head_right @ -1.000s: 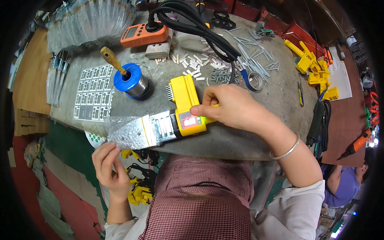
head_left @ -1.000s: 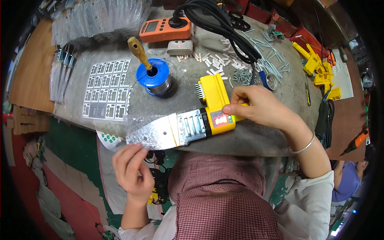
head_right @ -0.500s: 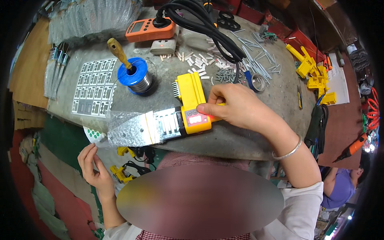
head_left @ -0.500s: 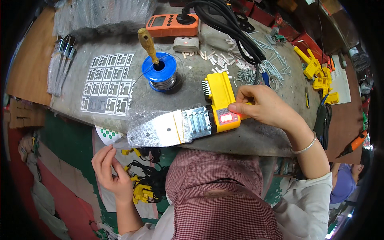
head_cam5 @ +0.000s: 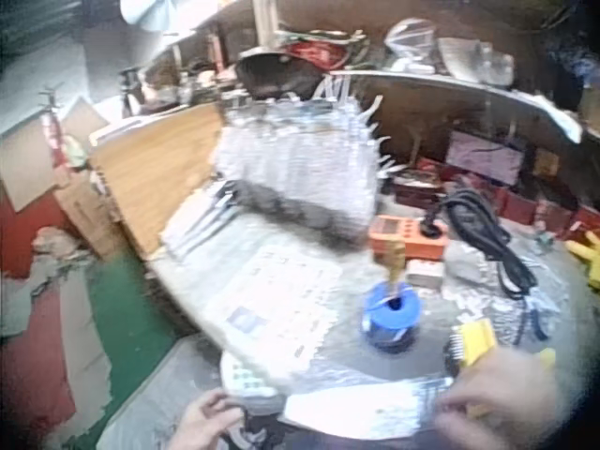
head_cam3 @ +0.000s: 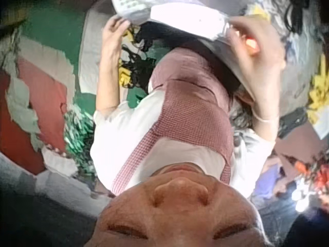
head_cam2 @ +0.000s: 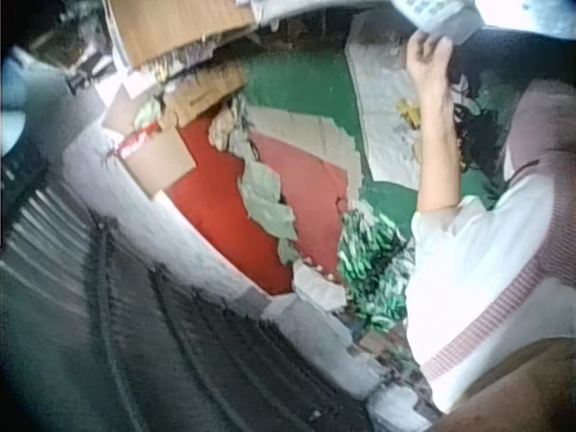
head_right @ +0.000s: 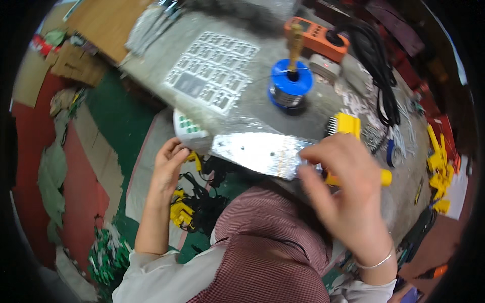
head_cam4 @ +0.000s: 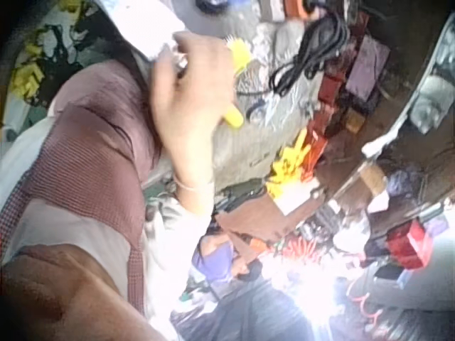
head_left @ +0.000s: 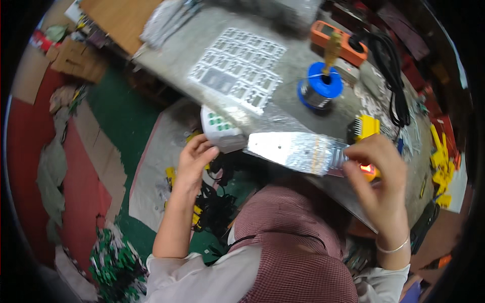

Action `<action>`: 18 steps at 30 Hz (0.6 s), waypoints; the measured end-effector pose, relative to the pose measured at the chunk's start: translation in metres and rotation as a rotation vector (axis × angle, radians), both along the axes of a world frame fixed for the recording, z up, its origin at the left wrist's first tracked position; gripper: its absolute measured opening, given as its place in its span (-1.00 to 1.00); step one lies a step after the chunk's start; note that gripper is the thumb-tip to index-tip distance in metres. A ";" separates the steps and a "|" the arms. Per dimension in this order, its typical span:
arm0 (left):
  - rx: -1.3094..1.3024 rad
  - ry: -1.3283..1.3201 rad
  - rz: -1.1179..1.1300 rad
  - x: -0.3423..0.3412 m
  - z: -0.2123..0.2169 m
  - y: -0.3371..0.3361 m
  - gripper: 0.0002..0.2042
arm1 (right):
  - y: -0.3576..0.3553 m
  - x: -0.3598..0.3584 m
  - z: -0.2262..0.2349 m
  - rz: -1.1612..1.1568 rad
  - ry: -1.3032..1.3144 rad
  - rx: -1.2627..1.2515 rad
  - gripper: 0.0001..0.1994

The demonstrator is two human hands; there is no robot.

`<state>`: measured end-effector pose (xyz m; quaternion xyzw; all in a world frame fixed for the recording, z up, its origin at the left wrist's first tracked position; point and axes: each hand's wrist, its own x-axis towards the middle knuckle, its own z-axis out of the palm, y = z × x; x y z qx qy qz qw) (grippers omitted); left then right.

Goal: Soldering and assembling electronic components inside a yellow plastic housing for a handheld device.

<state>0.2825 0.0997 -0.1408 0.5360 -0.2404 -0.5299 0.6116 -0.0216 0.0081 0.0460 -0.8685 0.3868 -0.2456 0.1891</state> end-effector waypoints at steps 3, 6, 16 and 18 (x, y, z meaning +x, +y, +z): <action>-0.013 0.097 0.035 -0.004 0.013 0.003 -0.64 | 0.004 0.049 -0.015 0.265 -0.006 -0.037 -0.85; -0.024 0.060 0.080 -0.006 0.019 -0.005 -0.67 | -0.003 0.098 -0.039 0.361 -0.057 -0.082 -0.87; -0.053 -0.461 0.148 0.011 0.012 -0.014 -0.80 | -0.013 0.190 -0.106 0.320 0.106 -0.268 -0.90; -0.096 -0.503 0.130 0.012 0.012 -0.021 -0.80 | -0.011 0.194 -0.104 0.259 0.169 -0.268 -0.89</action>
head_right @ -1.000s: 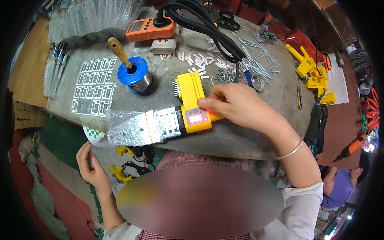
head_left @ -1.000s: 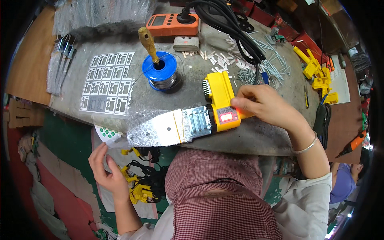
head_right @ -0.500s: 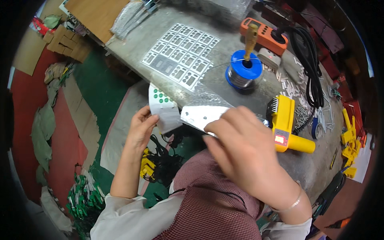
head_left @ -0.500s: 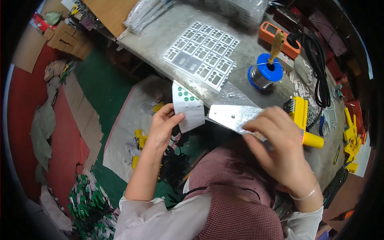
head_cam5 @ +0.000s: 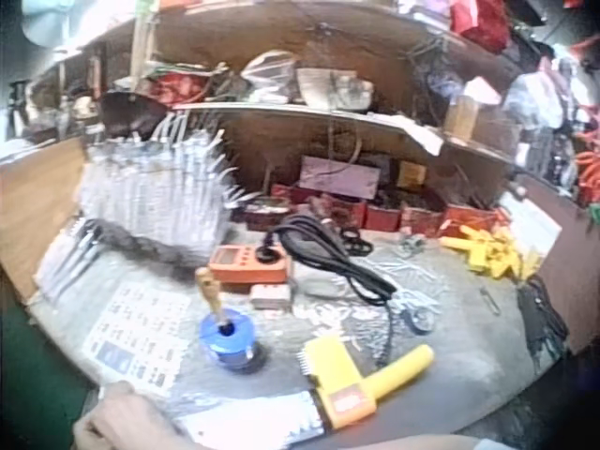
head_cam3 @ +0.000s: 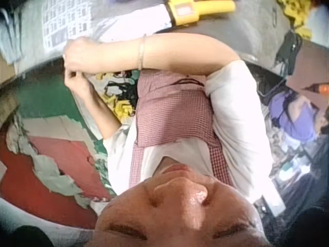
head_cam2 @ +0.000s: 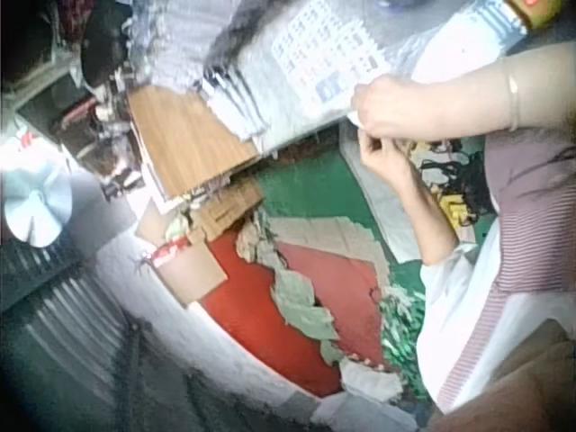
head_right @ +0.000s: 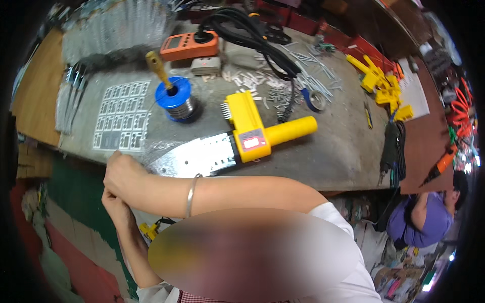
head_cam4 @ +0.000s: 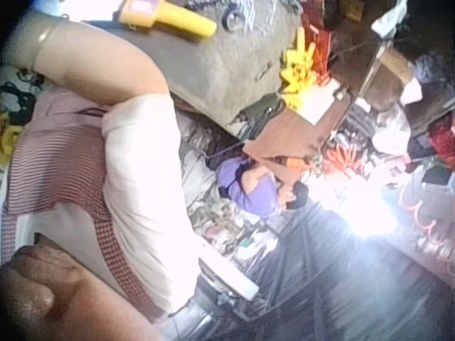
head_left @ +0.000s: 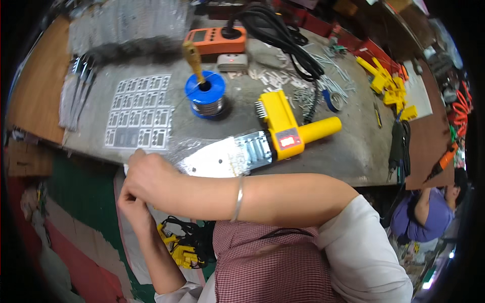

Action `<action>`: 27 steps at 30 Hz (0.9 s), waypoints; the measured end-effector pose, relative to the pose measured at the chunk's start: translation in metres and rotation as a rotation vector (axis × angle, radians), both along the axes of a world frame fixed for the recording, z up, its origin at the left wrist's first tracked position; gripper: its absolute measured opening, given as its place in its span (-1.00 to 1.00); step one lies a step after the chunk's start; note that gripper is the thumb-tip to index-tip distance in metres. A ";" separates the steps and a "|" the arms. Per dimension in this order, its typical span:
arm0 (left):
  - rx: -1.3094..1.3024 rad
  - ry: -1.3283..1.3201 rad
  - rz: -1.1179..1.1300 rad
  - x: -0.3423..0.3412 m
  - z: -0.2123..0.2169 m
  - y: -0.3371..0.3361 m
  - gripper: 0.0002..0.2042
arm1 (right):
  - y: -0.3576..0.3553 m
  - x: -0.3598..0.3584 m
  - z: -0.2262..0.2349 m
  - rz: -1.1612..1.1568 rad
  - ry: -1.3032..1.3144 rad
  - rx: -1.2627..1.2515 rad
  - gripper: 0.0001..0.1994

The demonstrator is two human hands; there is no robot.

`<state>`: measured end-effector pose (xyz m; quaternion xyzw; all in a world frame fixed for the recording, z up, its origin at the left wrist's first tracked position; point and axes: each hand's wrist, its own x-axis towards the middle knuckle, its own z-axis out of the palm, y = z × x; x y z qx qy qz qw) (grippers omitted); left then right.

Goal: Soldering and assembling electronic components inside a yellow plastic housing for a handheld device.

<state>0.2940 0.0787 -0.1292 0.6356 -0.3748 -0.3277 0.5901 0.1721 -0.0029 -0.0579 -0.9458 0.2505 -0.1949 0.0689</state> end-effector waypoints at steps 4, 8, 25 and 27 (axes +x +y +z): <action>0.008 -0.014 0.021 -0.011 0.015 -0.005 -0.84 | 0.002 0.001 0.003 -0.048 0.092 -0.009 -0.90; 0.005 -0.017 0.032 -0.010 0.012 -0.005 -0.87 | 0.002 -0.003 0.005 -0.040 0.110 -0.038 -0.89; -0.068 -0.282 0.293 -0.003 0.017 0.005 -0.78 | -0.016 -0.100 0.058 -0.246 -0.361 0.222 -0.90; -0.198 -0.412 0.427 -0.018 0.031 0.014 -0.77 | -0.029 -0.165 0.080 -0.300 -0.442 0.351 -0.90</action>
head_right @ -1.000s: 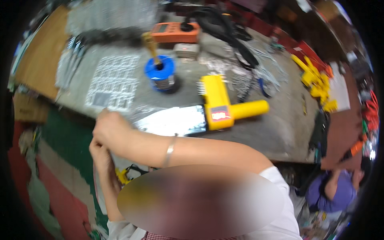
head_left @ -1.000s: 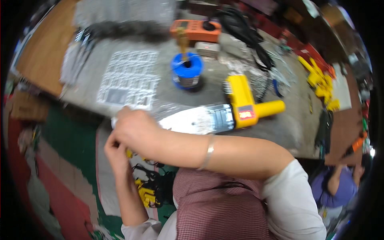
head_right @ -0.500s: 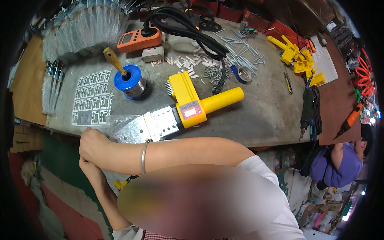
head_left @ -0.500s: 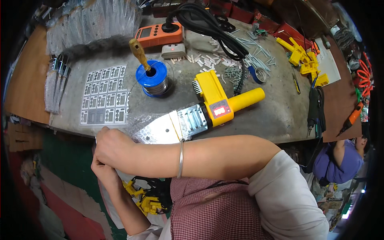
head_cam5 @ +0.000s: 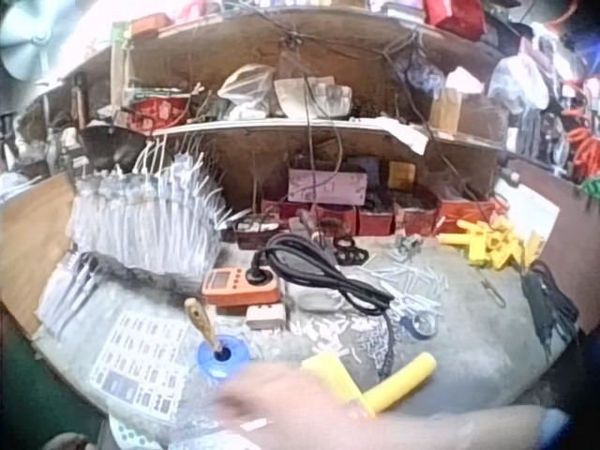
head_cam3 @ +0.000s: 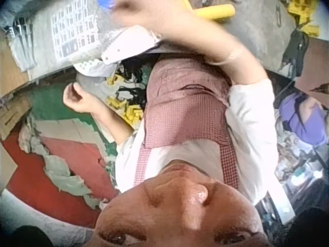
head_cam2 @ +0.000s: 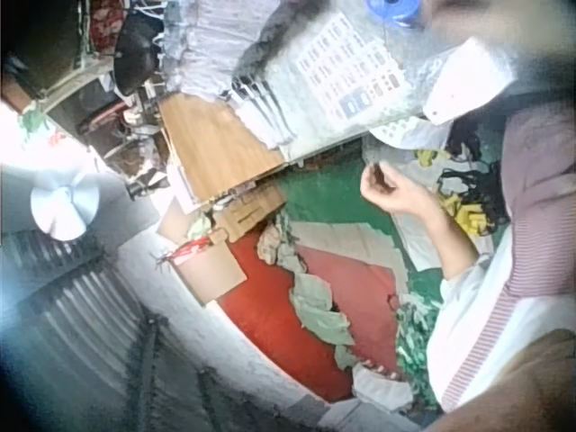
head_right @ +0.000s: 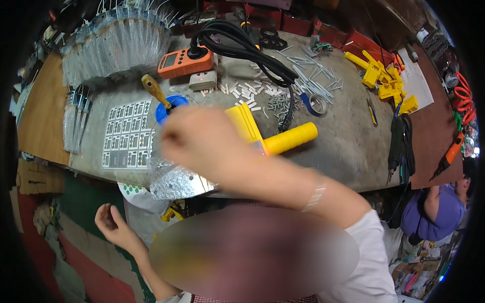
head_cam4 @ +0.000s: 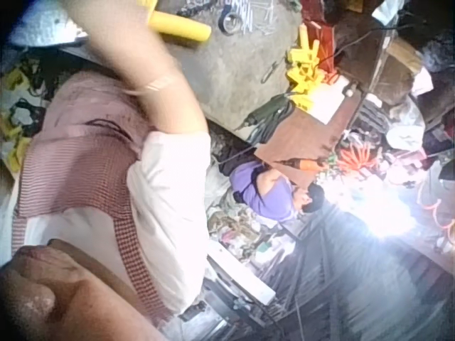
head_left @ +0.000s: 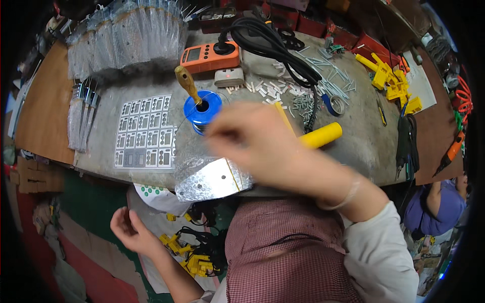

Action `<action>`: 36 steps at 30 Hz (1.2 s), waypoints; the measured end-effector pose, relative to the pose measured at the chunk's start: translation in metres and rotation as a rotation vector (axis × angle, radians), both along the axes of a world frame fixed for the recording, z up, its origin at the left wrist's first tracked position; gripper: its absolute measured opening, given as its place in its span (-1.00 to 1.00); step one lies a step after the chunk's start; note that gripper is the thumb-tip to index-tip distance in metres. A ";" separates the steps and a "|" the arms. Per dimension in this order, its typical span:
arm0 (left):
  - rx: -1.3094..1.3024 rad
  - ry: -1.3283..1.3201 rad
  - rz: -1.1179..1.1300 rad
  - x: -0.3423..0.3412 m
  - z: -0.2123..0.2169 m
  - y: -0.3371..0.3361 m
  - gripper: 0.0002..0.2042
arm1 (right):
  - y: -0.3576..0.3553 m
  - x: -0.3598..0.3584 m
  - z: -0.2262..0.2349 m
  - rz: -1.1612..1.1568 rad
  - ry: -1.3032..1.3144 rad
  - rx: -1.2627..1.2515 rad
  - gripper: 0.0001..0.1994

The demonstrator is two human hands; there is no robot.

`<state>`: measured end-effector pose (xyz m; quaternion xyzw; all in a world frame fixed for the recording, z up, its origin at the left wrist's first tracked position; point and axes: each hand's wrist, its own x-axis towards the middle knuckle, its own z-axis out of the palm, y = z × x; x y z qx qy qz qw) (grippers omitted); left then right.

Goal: Soldering and assembling electronic components inside a yellow plastic housing for a handheld device.

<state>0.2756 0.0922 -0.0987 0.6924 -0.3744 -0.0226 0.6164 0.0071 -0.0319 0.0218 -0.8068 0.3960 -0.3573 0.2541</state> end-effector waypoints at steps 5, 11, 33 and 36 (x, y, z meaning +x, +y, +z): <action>0.075 -0.560 -0.684 -0.075 0.045 -0.007 -0.53 | -0.012 -0.107 -0.004 -0.404 0.173 0.140 -0.85; 0.257 -0.806 -0.955 -0.135 0.056 -0.058 -0.18 | -0.015 -0.116 -0.021 -0.333 0.286 0.154 -0.87; 0.324 -0.769 -1.126 -0.153 0.063 -0.072 -0.27 | 0.009 -0.159 -0.008 -0.154 0.340 -0.046 -0.83; 0.288 -0.812 -1.154 -0.156 0.064 -0.076 -0.29 | 0.009 -0.167 -0.016 -0.121 0.352 0.045 -0.79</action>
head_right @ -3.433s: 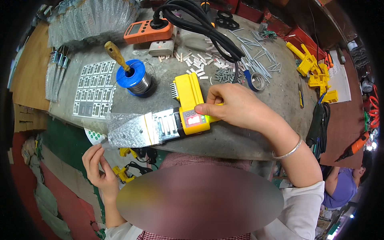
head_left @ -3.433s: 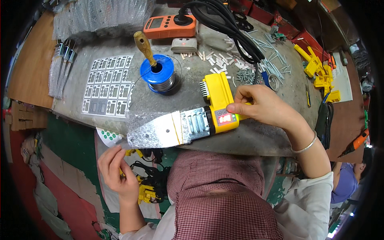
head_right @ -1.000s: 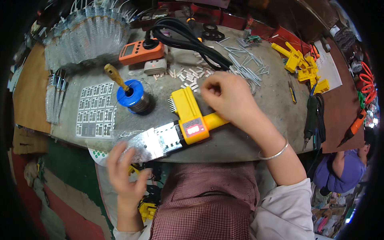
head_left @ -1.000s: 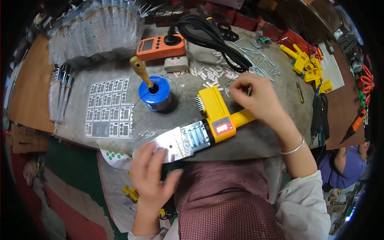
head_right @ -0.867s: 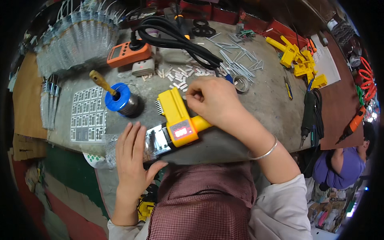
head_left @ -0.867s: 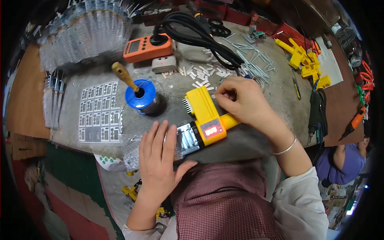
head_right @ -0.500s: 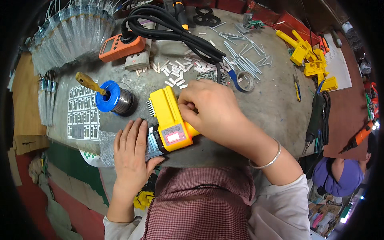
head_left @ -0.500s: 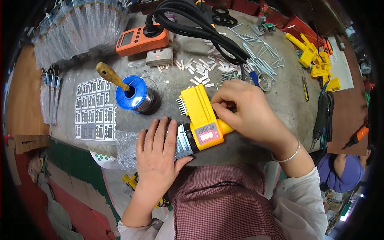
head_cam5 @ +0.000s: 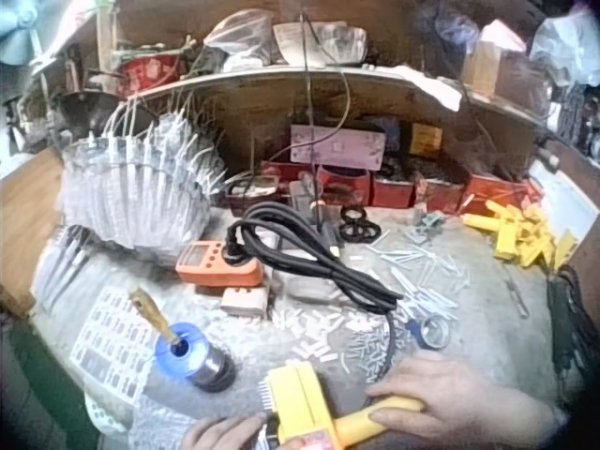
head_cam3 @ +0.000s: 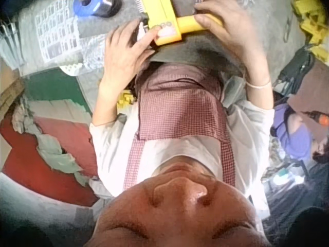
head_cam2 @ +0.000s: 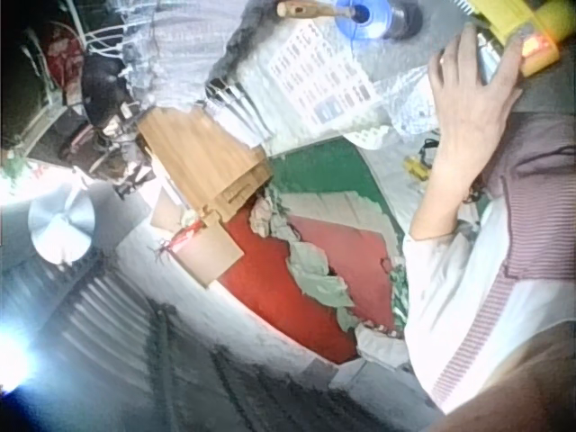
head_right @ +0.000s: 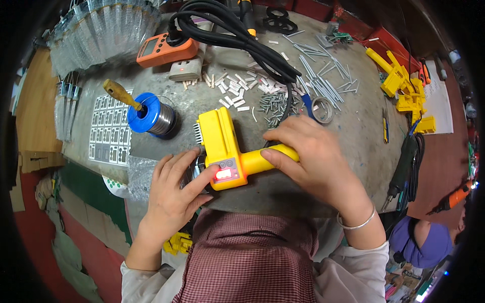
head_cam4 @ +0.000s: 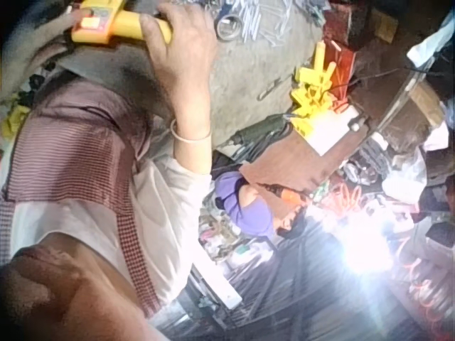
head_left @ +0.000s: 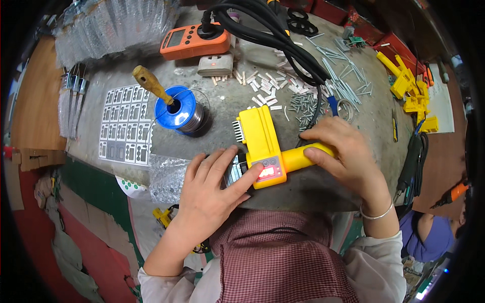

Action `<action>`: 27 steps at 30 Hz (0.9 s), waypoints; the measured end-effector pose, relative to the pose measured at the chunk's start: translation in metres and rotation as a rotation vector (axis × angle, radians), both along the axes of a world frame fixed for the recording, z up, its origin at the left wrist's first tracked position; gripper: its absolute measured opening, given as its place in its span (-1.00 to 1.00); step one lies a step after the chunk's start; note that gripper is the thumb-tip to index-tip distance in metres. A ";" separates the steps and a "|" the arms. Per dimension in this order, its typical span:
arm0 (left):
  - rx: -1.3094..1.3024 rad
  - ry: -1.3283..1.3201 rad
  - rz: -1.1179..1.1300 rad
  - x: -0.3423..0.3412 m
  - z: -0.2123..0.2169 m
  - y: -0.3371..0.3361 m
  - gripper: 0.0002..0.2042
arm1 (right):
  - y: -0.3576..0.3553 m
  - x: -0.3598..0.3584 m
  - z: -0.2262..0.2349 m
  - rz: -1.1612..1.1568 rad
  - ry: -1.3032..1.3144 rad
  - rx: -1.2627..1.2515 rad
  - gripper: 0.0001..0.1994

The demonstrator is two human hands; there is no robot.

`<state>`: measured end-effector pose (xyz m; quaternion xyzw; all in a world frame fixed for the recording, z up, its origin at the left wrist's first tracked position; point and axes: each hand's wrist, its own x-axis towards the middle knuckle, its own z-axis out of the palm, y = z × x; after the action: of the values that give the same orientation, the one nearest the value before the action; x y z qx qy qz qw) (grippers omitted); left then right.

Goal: Soldering and assembling electronic components inside a yellow plastic housing for a handheld device.

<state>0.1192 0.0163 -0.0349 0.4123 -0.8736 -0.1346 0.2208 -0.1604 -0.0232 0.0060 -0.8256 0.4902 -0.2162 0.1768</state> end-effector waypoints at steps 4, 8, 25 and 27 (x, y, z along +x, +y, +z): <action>0.021 -0.014 0.020 0.000 0.000 0.001 -0.34 | 0.000 -0.001 -0.012 0.050 0.020 0.090 -0.79; 0.016 -0.007 0.016 0.002 0.002 -0.001 -0.34 | -0.001 0.001 -0.015 0.054 -0.012 0.102 -0.81; 0.041 0.040 -0.001 0.000 0.001 -0.004 -0.44 | -0.003 0.003 -0.020 0.046 -0.130 0.084 -0.83; 0.041 0.048 -0.003 0.000 0.000 -0.004 -0.44 | -0.003 0.003 -0.021 0.043 -0.137 0.076 -0.84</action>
<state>0.1192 0.0122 -0.0350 0.4122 -0.8656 -0.1627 0.2332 -0.1575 -0.0266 -0.0147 -0.8120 0.4669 -0.2495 0.2458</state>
